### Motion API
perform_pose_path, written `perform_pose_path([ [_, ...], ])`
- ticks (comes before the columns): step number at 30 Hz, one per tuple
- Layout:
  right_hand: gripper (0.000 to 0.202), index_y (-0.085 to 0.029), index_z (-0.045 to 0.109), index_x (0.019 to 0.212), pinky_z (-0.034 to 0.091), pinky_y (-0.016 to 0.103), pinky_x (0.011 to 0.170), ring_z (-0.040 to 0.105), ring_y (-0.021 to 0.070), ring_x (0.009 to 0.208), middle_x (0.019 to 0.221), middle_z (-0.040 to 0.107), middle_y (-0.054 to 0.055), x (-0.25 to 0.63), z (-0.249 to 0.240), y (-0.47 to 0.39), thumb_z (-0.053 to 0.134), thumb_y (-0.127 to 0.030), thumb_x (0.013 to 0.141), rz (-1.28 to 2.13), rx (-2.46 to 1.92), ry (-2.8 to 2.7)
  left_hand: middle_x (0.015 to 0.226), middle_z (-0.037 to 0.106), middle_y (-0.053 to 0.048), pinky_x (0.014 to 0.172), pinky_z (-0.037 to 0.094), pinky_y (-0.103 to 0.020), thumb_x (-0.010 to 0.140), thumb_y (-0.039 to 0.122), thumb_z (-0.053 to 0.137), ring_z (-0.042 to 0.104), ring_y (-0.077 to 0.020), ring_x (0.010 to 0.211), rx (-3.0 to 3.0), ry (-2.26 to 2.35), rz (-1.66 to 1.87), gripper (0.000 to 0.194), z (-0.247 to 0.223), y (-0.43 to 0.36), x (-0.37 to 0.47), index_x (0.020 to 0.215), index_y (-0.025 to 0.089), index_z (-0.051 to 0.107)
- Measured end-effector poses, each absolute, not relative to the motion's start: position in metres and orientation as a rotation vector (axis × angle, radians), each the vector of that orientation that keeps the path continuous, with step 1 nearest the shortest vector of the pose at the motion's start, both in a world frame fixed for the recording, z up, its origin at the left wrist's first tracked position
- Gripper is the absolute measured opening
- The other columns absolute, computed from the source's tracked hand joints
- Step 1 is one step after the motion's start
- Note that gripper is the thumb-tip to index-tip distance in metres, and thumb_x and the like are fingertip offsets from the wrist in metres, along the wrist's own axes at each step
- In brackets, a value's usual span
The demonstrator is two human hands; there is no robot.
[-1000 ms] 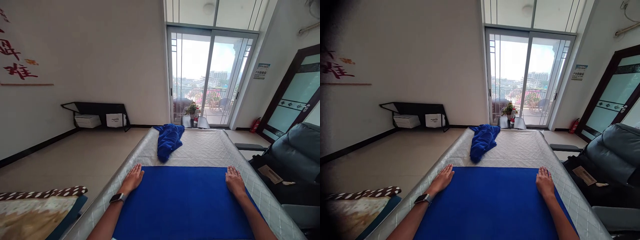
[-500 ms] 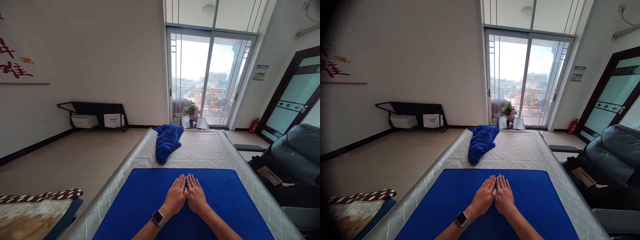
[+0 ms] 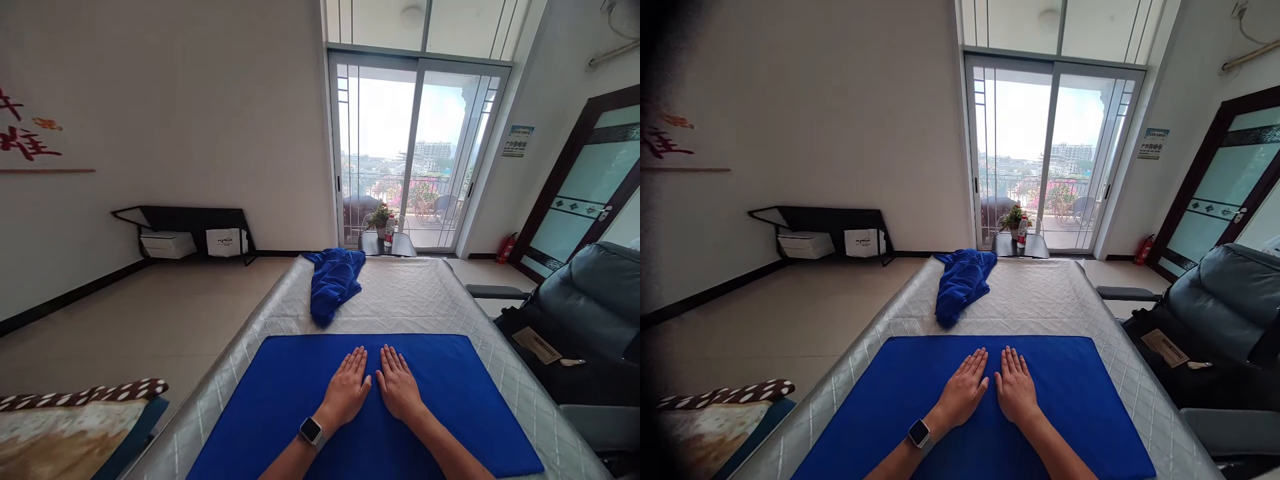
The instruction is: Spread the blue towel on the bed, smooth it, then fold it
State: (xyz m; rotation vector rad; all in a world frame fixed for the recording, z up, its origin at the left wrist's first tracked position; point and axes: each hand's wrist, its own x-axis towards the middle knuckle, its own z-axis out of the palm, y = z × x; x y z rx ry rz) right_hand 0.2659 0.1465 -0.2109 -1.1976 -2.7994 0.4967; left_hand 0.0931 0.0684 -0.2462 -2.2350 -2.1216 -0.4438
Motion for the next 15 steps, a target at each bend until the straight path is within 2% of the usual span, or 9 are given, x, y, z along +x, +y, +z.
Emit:
perform_pose_path([
  [6, 0.066, -0.013, 0.022, 0.158, 0.012, 0.043, 0.125, 0.011, 0.0204, 0.153, 0.165, 0.017, 0.006, 0.318, -0.216, 0.171, 0.016, -0.049, 0.103, 0.422, -1.312, -2.765, 0.162, 0.032, -0.012, 0.122, 0.033, -0.047, 0.104, 0.046, 0.027, 0.030, -0.0248, 0.150, -2.169, -2.269, -0.327, 0.061, -0.245, 0.041, 0.048, 0.157, 0.016, 0.026],
  [11, 0.068, -0.011, 0.027, 0.157, 0.016, 0.043, 0.125, 0.015, 0.0206, 0.153, 0.164, 0.021, 0.007, 0.386, -0.240, 0.201, 0.016, -0.048, 0.101, 0.220, -1.425, -2.708, 0.163, 0.030, -0.007, 0.123, 0.031, -0.047, 0.103, 0.047, 0.027, 0.031, -0.0237, 0.150, -2.018, -2.368, -0.277, 0.061, -0.253, -0.013, -0.014, 0.158, 0.021, 0.024],
  [15, 0.070, -0.007, 0.029, 0.156, 0.018, 0.045, 0.125, 0.018, 0.0223, 0.152, 0.164, 0.024, 0.010, 0.440, -0.260, 0.223, 0.017, -0.047, 0.099, 0.102, -1.531, -2.640, 0.164, 0.028, -0.008, 0.124, 0.029, -0.049, 0.102, 0.049, 0.025, 0.030, -0.0250, 0.150, -1.802, -2.519, -0.265, 0.065, -0.262, -0.056, -0.063, 0.158, 0.017, 0.022],
])
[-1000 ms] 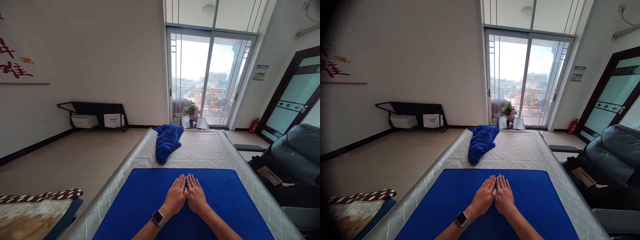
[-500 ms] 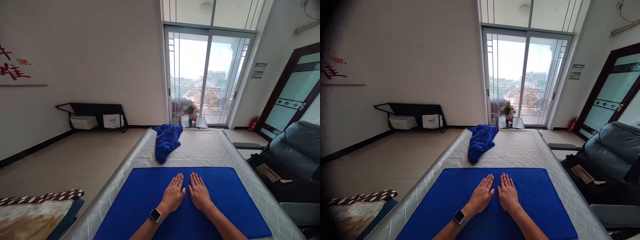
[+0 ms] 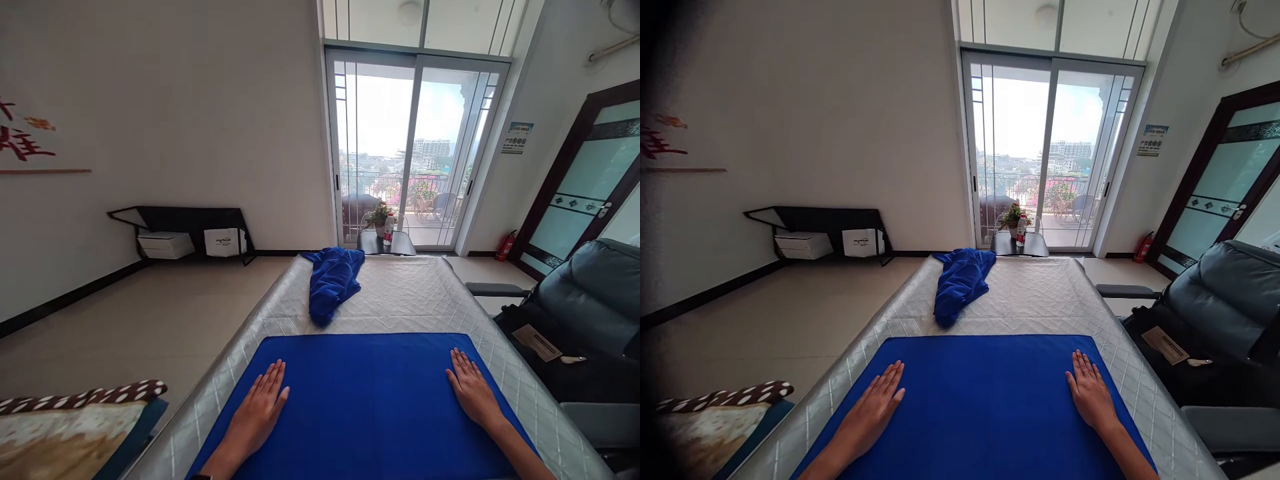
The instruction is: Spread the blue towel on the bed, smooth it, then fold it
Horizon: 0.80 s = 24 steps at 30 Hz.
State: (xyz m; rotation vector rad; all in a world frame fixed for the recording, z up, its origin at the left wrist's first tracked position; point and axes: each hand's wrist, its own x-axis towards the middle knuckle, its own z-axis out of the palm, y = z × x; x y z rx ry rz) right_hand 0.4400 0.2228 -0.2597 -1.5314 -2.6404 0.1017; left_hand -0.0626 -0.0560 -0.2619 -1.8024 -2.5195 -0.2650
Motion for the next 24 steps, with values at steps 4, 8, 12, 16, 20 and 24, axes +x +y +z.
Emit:
perform_pose_path([
  [4, 0.073, -0.004, 0.028, 0.156, 0.018, 0.046, 0.125, 0.018, 0.0226, 0.152, 0.164, 0.024, 0.011, 0.465, -0.269, 0.234, 0.015, -0.046, 0.098, 0.085, -1.604, -2.606, 0.163, 0.028, -0.012, 0.124, 0.026, -0.053, 0.100, 0.050, 0.024, 0.026, -0.0260, 0.151, -1.611, -2.635, -0.310, 0.071, -0.266, -0.076, -0.087, 0.158, 0.011, 0.020],
  [8, 0.075, -0.005, 0.028, 0.156, 0.019, 0.046, 0.125, 0.019, 0.0227, 0.152, 0.164, 0.024, 0.011, 0.467, -0.269, 0.236, 0.013, -0.048, 0.097, 0.112, -1.669, -2.547, 0.165, 0.026, -0.011, 0.125, 0.024, -0.052, 0.100, 0.049, 0.023, 0.022, -0.0255, 0.152, -1.588, -2.709, -0.354, 0.070, -0.263, -0.078, -0.088, 0.159, 0.013, 0.017],
  [12, 0.076, -0.004, 0.031, 0.155, 0.018, 0.045, 0.124, 0.020, 0.0229, 0.152, 0.163, 0.026, 0.011, 0.472, -0.269, 0.237, 0.011, -0.048, 0.097, 0.088, -1.711, -2.513, 0.163, 0.031, -0.011, 0.124, 0.027, -0.053, 0.099, 0.049, 0.024, 0.027, -0.0266, 0.151, -1.552, -2.714, -0.408, 0.070, -0.262, -0.079, -0.093, 0.159, 0.014, 0.019],
  [16, 0.074, -0.001, 0.032, 0.154, 0.020, 0.047, 0.124, 0.020, 0.0247, 0.152, 0.163, 0.027, 0.014, 0.475, -0.269, 0.239, 0.014, -0.044, 0.096, 0.051, -1.705, -2.556, 0.161, 0.035, -0.013, 0.123, 0.029, -0.053, 0.097, 0.050, 0.024, 0.031, -0.0280, 0.150, -1.514, -2.711, -0.409, 0.072, -0.264, -0.081, -0.103, 0.158, 0.011, 0.024],
  [20, 0.071, 0.002, 0.034, 0.152, 0.019, 0.050, 0.124, 0.020, 0.0277, 0.152, 0.161, 0.028, 0.017, 0.460, -0.251, 0.229, 0.018, -0.038, 0.096, -0.002, -1.667, -2.535, 0.161, 0.033, -0.018, 0.123, 0.027, -0.052, 0.097, 0.047, 0.023, 0.028, -0.0293, 0.151, -1.493, -2.724, -0.349, 0.073, -0.257, -0.074, -0.097, 0.154, 0.003, 0.030],
  [24, 0.067, -0.008, 0.029, 0.156, 0.019, 0.046, 0.125, 0.017, 0.0232, 0.152, 0.163, 0.026, 0.009, 0.409, -0.214, 0.188, 0.015, -0.045, 0.103, 0.118, -1.420, -2.525, 0.162, 0.032, -0.016, 0.123, 0.030, -0.052, 0.099, 0.052, 0.026, 0.029, -0.0297, 0.150, -1.619, -2.621, -0.344, 0.072, -0.239, -0.052, -0.048, 0.155, 0.006, 0.030],
])
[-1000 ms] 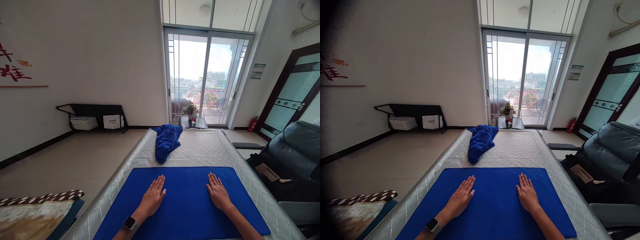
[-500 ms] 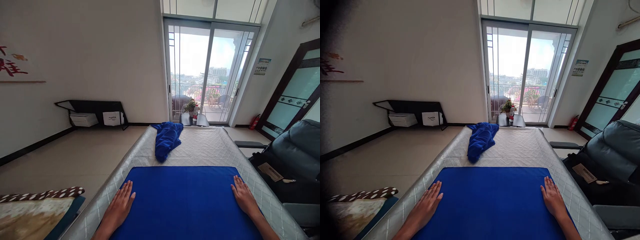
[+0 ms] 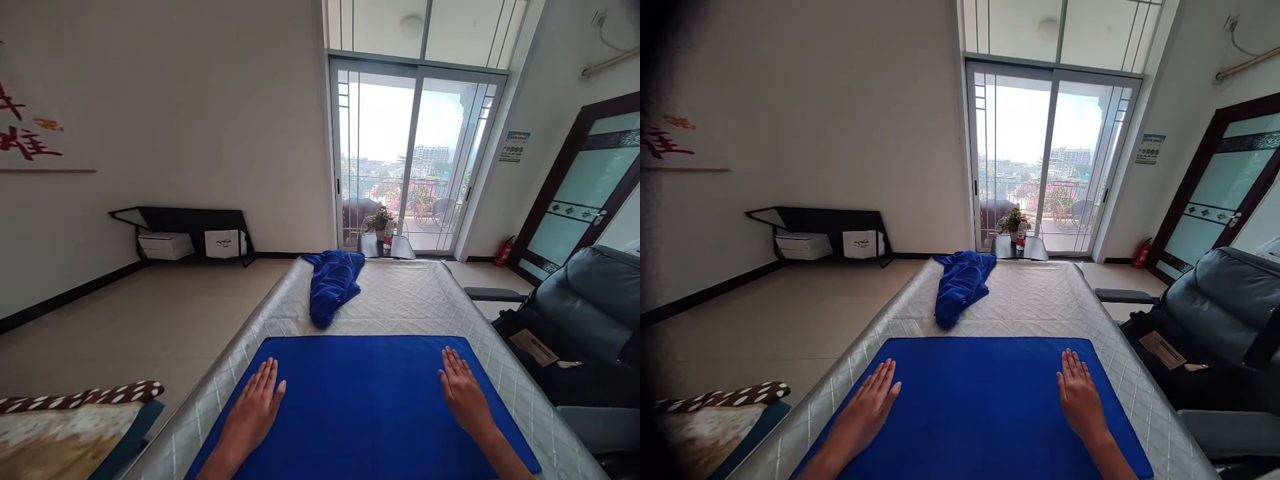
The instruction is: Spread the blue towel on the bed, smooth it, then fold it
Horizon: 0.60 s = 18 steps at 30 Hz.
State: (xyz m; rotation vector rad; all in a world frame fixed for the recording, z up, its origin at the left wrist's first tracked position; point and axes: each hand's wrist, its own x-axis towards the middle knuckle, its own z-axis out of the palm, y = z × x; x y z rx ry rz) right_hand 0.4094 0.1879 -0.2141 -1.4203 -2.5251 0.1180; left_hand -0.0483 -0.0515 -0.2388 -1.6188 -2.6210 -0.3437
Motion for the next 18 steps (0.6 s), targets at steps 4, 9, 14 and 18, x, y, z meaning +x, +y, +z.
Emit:
perform_pose_path([
  [4, 0.062, -0.016, 0.022, 0.158, 0.022, 0.043, 0.125, 0.018, 0.0213, 0.152, 0.164, 0.021, 0.003, 0.341, -0.186, 0.133, 0.016, -0.047, 0.105, 0.357, -1.129, -2.661, 0.163, 0.031, -0.007, 0.121, 0.036, -0.049, 0.102, 0.047, 0.032, 0.034, -0.0256, 0.149, -1.996, -2.268, -0.458, 0.064, -0.217, -0.020, 0.040, 0.160, 0.024, 0.015],
  [9, 0.059, -0.018, 0.018, 0.158, 0.022, 0.041, 0.125, 0.018, 0.0227, 0.152, 0.164, 0.017, 0.005, 0.294, -0.197, 0.093, 0.019, -0.046, 0.106, 0.455, -0.874, -2.816, 0.163, 0.029, -0.006, 0.118, 0.042, -0.047, 0.102, 0.048, 0.038, 0.034, -0.0246, 0.148, -2.303, -2.010, -0.453, 0.070, -0.215, 0.003, 0.114, 0.160, 0.027, 0.003],
  [14, 0.057, -0.020, 0.012, 0.157, 0.024, 0.042, 0.125, 0.019, 0.0229, 0.151, 0.163, 0.013, 0.004, 0.289, -0.216, 0.087, 0.019, -0.044, 0.106, 0.423, -0.896, -2.868, 0.161, 0.033, -0.006, 0.114, 0.046, -0.042, 0.104, 0.043, 0.035, 0.038, -0.0226, 0.146, -2.330, -1.981, -0.434, 0.067, -0.230, 0.004, 0.123, 0.159, 0.026, 0.001],
  [18, 0.058, -0.019, 0.012, 0.157, 0.025, 0.043, 0.124, 0.019, 0.0229, 0.151, 0.163, 0.012, 0.004, 0.288, -0.216, 0.089, 0.016, -0.046, 0.106, 0.426, -0.918, -2.884, 0.160, 0.037, -0.006, 0.114, 0.045, -0.039, 0.105, 0.039, 0.034, 0.040, -0.0202, 0.145, -2.290, -1.964, -0.402, 0.065, -0.233, 0.005, 0.121, 0.158, 0.025, 0.000],
])
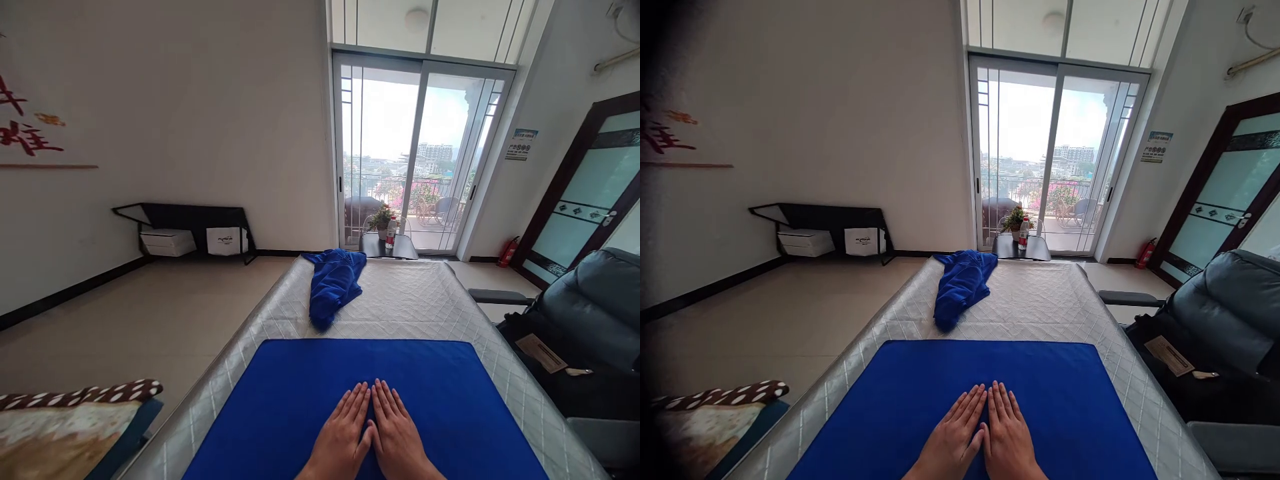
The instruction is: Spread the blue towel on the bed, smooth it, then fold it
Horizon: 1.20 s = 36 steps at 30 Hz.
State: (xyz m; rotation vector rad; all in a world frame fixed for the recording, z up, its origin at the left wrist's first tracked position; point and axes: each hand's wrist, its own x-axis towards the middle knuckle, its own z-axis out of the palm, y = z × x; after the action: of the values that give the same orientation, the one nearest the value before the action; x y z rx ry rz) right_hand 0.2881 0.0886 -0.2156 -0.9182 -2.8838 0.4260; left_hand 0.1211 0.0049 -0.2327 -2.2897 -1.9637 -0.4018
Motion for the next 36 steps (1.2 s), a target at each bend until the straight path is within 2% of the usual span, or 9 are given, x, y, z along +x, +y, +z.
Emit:
perform_pose_path([
  [9, 0.060, -0.019, 0.015, 0.157, 0.022, 0.043, 0.125, 0.018, 0.0222, 0.151, 0.163, 0.012, 0.004, 0.291, -0.211, 0.090, 0.017, -0.049, 0.106, 0.488, -0.972, -2.878, 0.162, 0.033, -0.005, 0.117, 0.042, -0.038, 0.104, 0.037, 0.034, 0.037, -0.0207, 0.147, -2.293, -2.010, -0.383, 0.064, -0.227, 0.001, 0.121, 0.158, 0.025, 0.002],
  [14, 0.062, -0.019, 0.018, 0.157, 0.020, 0.043, 0.125, 0.015, 0.0203, 0.152, 0.164, 0.013, 0.002, 0.323, -0.213, 0.101, 0.016, -0.053, 0.105, 0.497, -1.129, -2.830, 0.164, 0.024, -0.004, 0.119, 0.040, -0.041, 0.104, 0.048, 0.032, 0.031, -0.0221, 0.149, -2.270, -2.251, -0.253, 0.063, -0.220, -0.019, 0.096, 0.157, 0.026, 0.005],
  [19, 0.065, -0.018, 0.020, 0.157, 0.022, 0.043, 0.125, 0.017, 0.0196, 0.152, 0.165, 0.017, 0.003, 0.387, -0.231, 0.125, 0.019, -0.055, 0.104, 0.400, -1.303, -2.765, 0.162, 0.027, -0.004, 0.117, 0.041, -0.045, 0.101, 0.057, 0.036, 0.036, -0.0241, 0.147, -2.038, -2.471, -0.163, 0.068, -0.222, -0.063, 0.041, 0.155, 0.027, 0.009],
  [24, 0.070, -0.013, 0.028, 0.157, 0.027, 0.047, 0.123, 0.024, 0.0233, 0.150, 0.163, 0.026, 0.007, 0.475, -0.270, 0.162, 0.018, -0.055, 0.101, 0.203, -1.418, -2.628, 0.162, 0.023, 0.003, 0.119, 0.036, -0.044, 0.102, 0.047, 0.037, 0.031, -0.0203, 0.148, -1.977, -2.528, -0.197, 0.065, -0.209, -0.117, -0.017, 0.153, 0.037, -0.003],
  [26, 0.073, -0.008, 0.029, 0.156, 0.030, 0.049, 0.121, 0.027, 0.0250, 0.150, 0.162, 0.029, 0.011, 0.508, -0.284, 0.175, 0.014, -0.053, 0.100, 0.166, -1.461, -2.575, 0.162, 0.023, 0.004, 0.118, 0.036, -0.048, 0.103, 0.040, 0.032, 0.032, -0.0206, 0.148, -1.902, -2.575, -0.212, 0.062, -0.210, -0.134, -0.034, 0.151, 0.040, -0.007],
  [28, 0.072, -0.009, 0.025, 0.158, 0.031, 0.050, 0.121, 0.026, 0.0253, 0.150, 0.162, 0.029, 0.011, 0.532, -0.291, 0.183, 0.016, -0.052, 0.100, 0.138, -1.515, -2.523, 0.162, 0.022, 0.005, 0.118, 0.034, -0.052, 0.103, 0.037, 0.027, 0.031, -0.0213, 0.148, -1.825, -2.592, -0.226, 0.060, -0.218, -0.146, -0.046, 0.151, 0.041, -0.008],
  [31, 0.072, -0.007, 0.023, 0.158, 0.033, 0.051, 0.119, 0.028, 0.0270, 0.149, 0.161, 0.031, 0.013, 0.550, -0.292, 0.186, 0.019, -0.050, 0.100, 0.095, -1.539, -2.485, 0.163, 0.022, 0.002, 0.119, 0.033, -0.053, 0.102, 0.038, 0.023, 0.029, -0.0220, 0.149, -1.768, -2.596, -0.195, 0.060, -0.234, -0.155, -0.057, 0.154, 0.036, -0.007],
  [36, 0.070, -0.003, 0.037, 0.152, 0.033, 0.052, 0.119, 0.031, 0.0279, 0.148, 0.158, 0.037, 0.016, 0.552, -0.286, 0.183, 0.017, -0.046, 0.099, 0.033, -1.532, -2.485, 0.164, 0.024, -0.003, 0.122, 0.029, -0.048, 0.102, 0.040, 0.020, 0.027, -0.0220, 0.150, -1.835, -2.597, -0.073, 0.058, -0.240, -0.158, -0.064, 0.157, 0.026, 0.007],
])
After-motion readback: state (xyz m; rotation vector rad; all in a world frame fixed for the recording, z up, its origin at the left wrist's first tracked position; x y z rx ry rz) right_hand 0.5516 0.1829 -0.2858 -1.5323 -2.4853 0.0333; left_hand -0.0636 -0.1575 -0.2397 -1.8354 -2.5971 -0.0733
